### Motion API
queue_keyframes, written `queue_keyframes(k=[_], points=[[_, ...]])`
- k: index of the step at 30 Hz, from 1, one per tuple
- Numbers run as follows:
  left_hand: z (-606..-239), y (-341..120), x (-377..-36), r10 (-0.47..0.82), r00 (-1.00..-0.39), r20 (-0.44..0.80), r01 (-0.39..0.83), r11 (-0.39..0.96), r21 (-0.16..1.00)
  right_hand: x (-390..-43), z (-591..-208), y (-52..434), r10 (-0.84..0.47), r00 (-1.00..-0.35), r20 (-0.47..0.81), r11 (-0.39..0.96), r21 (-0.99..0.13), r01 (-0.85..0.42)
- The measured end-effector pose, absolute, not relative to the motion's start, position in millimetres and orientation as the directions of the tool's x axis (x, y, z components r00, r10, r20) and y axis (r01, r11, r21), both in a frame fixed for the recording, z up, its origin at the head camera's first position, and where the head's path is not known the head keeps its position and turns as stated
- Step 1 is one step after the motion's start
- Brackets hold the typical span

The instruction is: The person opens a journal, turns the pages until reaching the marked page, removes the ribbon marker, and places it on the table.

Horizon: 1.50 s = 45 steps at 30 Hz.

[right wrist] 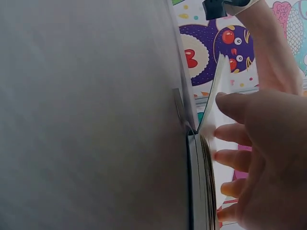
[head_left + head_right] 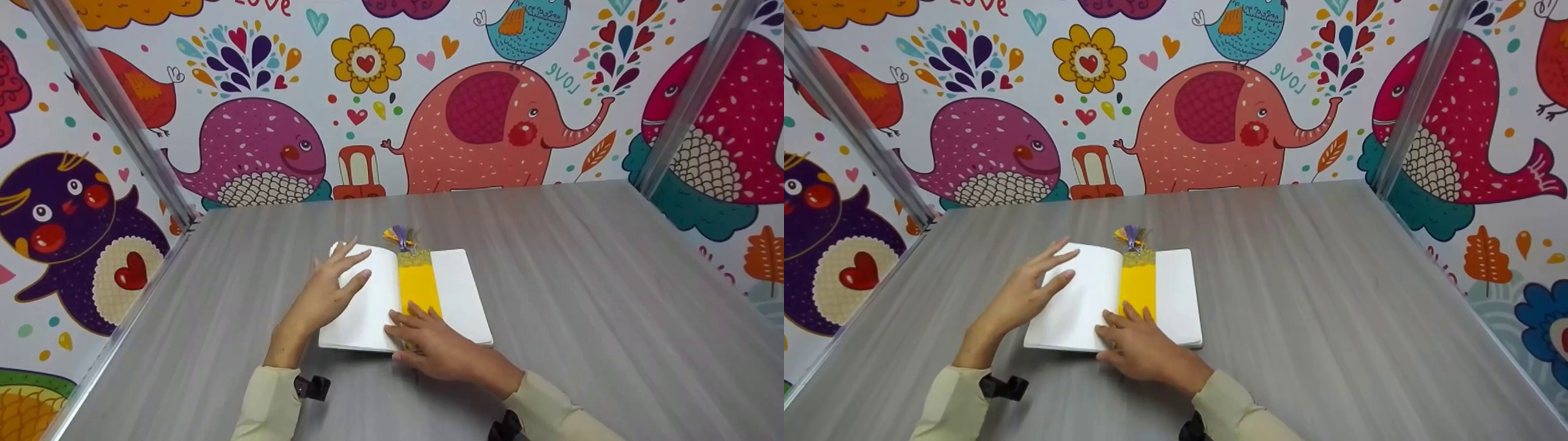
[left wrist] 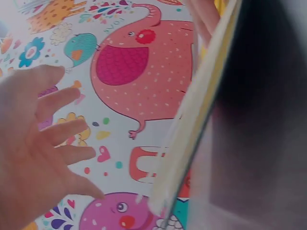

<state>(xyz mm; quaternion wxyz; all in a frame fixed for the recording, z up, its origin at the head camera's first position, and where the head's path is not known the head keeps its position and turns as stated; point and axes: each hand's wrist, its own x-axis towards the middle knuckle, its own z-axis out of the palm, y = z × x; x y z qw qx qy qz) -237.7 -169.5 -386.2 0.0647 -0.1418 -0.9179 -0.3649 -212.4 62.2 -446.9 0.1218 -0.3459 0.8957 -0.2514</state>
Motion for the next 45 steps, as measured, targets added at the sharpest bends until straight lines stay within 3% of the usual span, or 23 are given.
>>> queue_keyframes(k=[6,14,24,33,45], points=[[-408.6,-175.8,-245.8,0.28,-0.959,0.041,0.239,0.723,0.648,-211.0,-444.6,63.9,-0.712,-0.698,-0.078,0.636,-0.493,-0.594],[-420.9,-176.5,-246.2,0.442,-0.891,-0.105,0.309,0.759,0.572,-212.7,-441.2,69.8,-0.759,-0.643,-0.103,0.606,-0.473,-0.64],[-428.2,-175.4,-241.8,0.417,-0.866,-0.275,0.237,0.827,0.509,-214.9,-441.0,71.5,-0.767,-0.631,-0.118,0.606,-0.454,-0.653],[-431.6,-173.5,-242.6,0.403,-0.855,-0.326,0.213,0.847,0.487,-214.9,-440.1,71.6,-0.762,-0.632,-0.145,0.625,-0.423,-0.656],[-429.5,-168.0,-241.8,0.384,-0.871,-0.307,0.216,0.859,0.463,-214.8,-438.6,70.4,-0.75,-0.651,-0.115,0.629,-0.431,-0.647]])
